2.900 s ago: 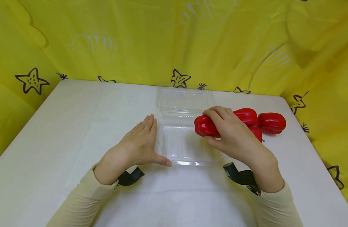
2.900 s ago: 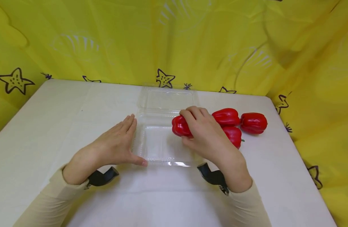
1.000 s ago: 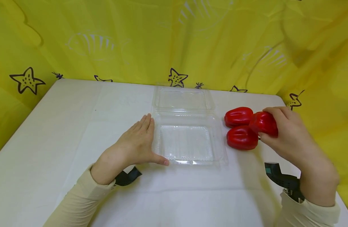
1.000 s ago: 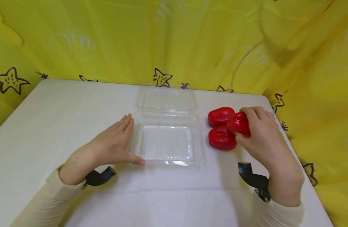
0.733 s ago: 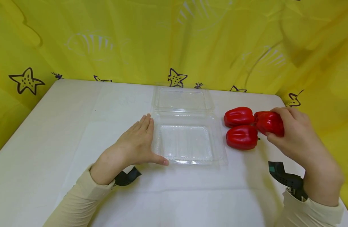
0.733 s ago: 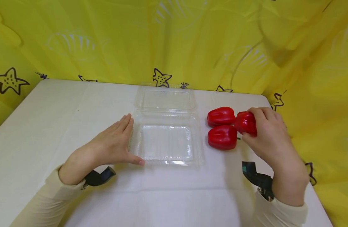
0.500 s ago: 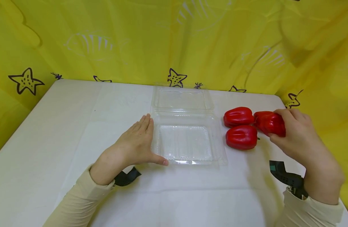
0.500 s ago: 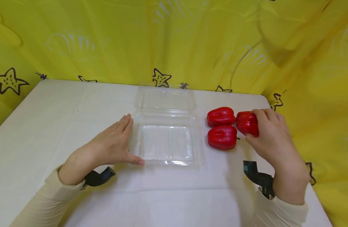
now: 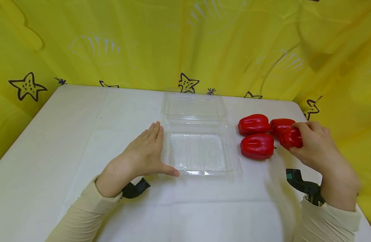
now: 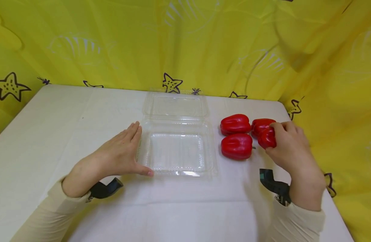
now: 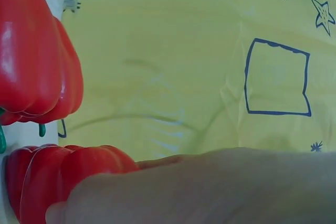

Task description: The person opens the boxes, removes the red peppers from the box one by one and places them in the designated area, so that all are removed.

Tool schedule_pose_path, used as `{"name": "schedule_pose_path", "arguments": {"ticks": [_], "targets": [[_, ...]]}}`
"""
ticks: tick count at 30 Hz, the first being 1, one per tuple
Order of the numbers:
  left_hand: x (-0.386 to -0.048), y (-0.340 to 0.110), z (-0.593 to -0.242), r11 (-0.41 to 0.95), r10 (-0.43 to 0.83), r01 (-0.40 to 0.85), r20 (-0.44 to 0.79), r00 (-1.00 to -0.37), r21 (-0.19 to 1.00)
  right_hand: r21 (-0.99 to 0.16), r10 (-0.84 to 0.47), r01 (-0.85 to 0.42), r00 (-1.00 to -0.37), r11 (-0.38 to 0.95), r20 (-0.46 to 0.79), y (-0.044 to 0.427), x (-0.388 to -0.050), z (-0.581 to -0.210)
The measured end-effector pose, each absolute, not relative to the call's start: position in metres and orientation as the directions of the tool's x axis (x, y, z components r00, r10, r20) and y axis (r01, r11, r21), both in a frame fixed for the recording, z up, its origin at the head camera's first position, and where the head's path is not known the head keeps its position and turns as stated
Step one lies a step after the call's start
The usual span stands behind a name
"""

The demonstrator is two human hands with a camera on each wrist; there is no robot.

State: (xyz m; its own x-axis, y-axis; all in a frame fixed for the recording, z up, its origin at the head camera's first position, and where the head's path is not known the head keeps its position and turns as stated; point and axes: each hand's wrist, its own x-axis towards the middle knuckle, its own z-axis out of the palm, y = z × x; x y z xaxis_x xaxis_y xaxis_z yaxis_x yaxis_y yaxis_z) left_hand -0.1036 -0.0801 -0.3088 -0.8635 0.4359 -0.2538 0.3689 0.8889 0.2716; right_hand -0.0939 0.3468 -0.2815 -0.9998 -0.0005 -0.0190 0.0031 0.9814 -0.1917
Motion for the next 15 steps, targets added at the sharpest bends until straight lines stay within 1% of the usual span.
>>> {"name": "schedule_pose_path", "arguments": {"ticks": [9, 15], "targets": [[-0.104, -0.080, -0.309, 0.888, 0.435, 0.366, -0.254, -0.864, 0.278, -0.170, 0.044, 0.073, -0.984, 0.983, -0.174, 0.354, -0.100, -0.290], [-0.103, -0.080, -0.309, 0.888, 0.436, 0.367, -0.255, -0.863, 0.276, -0.170, 0.042, 0.080, -0.976, 0.982, -0.215, 0.354, -0.102, -0.293]]}}
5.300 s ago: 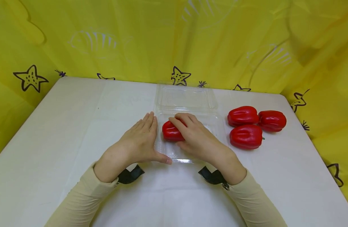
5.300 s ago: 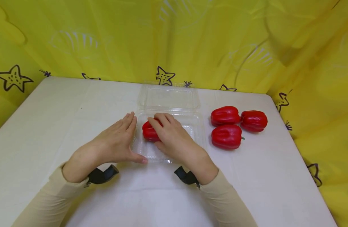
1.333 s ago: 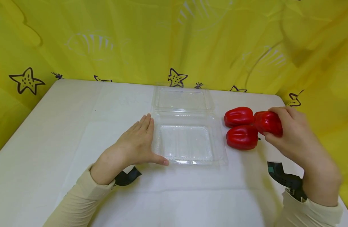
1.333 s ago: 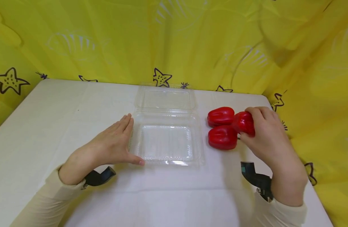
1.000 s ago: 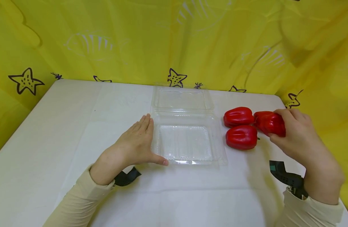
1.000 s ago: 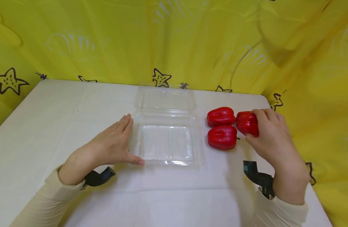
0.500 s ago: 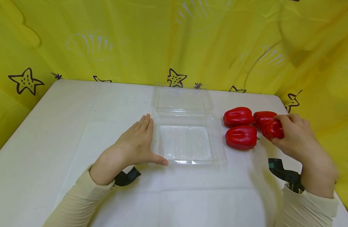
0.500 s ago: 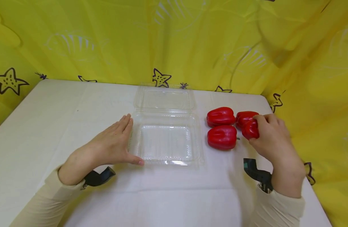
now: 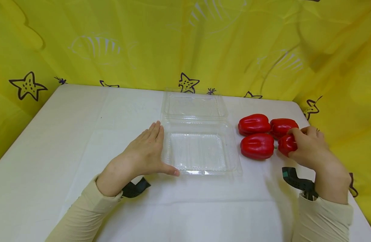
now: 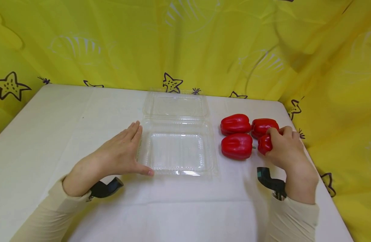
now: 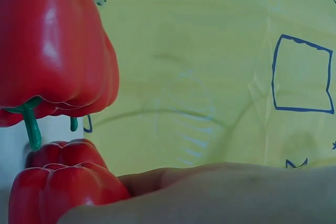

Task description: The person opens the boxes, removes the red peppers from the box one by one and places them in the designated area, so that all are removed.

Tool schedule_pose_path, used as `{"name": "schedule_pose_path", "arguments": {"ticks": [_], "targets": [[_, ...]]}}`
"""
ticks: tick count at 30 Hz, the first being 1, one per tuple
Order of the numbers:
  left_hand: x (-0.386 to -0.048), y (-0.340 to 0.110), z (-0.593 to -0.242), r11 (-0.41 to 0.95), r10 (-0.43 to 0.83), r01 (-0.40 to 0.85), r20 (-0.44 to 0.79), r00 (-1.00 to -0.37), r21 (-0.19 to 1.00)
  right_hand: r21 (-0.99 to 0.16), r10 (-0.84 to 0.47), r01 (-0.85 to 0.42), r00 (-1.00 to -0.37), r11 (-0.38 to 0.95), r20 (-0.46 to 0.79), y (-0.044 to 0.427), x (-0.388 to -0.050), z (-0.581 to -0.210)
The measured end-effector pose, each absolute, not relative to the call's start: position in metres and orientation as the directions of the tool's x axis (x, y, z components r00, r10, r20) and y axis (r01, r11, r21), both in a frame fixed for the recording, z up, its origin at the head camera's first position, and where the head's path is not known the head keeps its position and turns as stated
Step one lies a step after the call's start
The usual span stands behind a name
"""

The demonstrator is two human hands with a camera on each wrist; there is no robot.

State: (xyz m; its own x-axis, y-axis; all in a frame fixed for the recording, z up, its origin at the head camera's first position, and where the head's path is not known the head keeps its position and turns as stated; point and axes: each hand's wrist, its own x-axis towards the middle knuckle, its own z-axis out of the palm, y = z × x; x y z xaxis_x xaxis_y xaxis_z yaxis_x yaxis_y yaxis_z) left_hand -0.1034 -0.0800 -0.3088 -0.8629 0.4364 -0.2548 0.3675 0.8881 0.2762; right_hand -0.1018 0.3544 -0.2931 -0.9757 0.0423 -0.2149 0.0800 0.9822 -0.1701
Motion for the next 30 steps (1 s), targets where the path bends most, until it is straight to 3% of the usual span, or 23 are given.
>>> {"name": "schedule_pose_path", "arguments": {"ticks": [23, 30], "targets": [[-0.103, -0.081, -0.309, 0.886, 0.438, 0.368, -0.253, -0.863, 0.282, -0.170, 0.032, 0.093, -0.943, 0.981, -0.332, 0.352, -0.112, -0.304], [-0.103, -0.080, -0.309, 0.891, 0.431, 0.359, -0.267, -0.862, 0.278, -0.175, 0.023, 0.082, -0.948, 0.981, -0.316, 0.351, -0.110, -0.302]]}}
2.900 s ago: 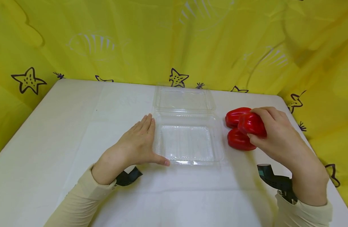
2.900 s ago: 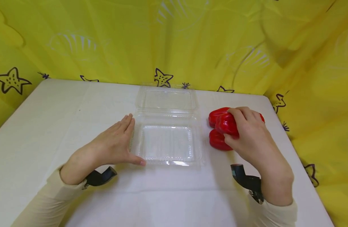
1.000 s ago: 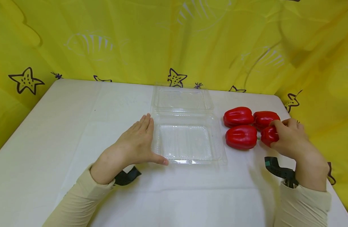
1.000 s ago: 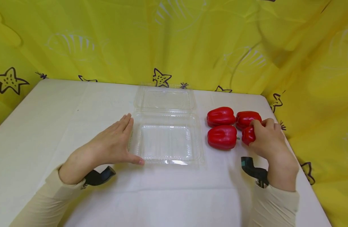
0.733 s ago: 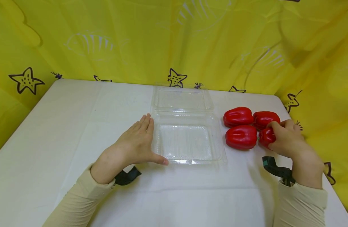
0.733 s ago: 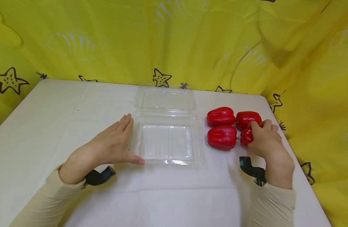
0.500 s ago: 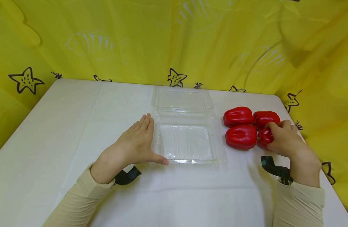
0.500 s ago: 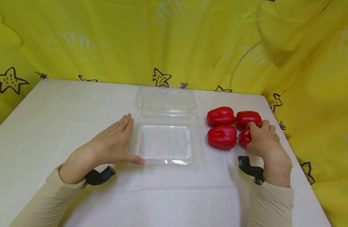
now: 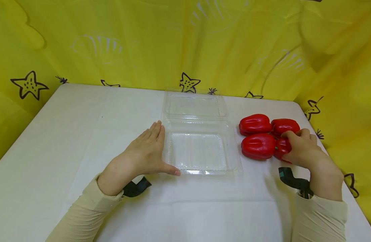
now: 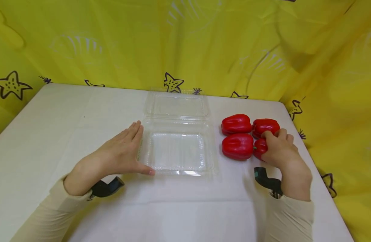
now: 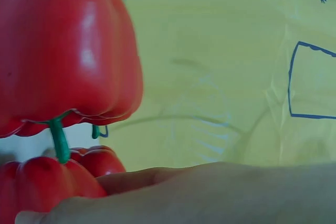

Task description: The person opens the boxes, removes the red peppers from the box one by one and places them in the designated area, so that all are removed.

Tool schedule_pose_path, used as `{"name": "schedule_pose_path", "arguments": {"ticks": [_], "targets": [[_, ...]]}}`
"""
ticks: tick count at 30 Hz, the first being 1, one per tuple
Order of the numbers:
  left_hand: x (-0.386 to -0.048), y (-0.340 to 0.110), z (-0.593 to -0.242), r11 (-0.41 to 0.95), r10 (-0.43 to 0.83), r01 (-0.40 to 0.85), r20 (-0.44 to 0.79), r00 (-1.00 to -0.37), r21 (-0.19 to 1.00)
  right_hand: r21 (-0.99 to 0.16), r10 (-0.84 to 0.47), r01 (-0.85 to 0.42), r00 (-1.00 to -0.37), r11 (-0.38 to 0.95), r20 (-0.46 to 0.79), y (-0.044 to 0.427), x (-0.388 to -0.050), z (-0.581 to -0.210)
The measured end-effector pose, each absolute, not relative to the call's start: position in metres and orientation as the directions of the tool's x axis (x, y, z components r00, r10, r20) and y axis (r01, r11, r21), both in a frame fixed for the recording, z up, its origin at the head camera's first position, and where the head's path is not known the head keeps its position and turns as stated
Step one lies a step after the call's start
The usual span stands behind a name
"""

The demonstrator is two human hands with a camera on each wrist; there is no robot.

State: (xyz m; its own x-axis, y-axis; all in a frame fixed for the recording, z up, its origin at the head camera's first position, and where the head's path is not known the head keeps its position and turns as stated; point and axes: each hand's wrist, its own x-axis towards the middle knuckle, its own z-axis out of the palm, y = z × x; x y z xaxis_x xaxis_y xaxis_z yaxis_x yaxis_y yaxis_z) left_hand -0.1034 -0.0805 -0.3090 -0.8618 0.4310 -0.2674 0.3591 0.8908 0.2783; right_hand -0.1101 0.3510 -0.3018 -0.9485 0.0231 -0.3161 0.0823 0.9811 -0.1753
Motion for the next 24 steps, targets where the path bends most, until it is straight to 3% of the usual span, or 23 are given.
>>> {"name": "schedule_pose_path", "arguments": {"ticks": [13, 24], "targets": [[-0.104, -0.079, -0.309, 0.888, 0.436, 0.365, -0.262, -0.861, 0.281, -0.164, 0.011, 0.058, -0.961, 0.985, -0.275, 0.349, -0.107, -0.299], [-0.104, -0.082, -0.310, 0.872, 0.464, 0.387, -0.251, -0.850, 0.300, -0.226, -0.104, -0.087, -0.993, 0.970, -0.062, 0.319, -0.100, -0.285]]}}
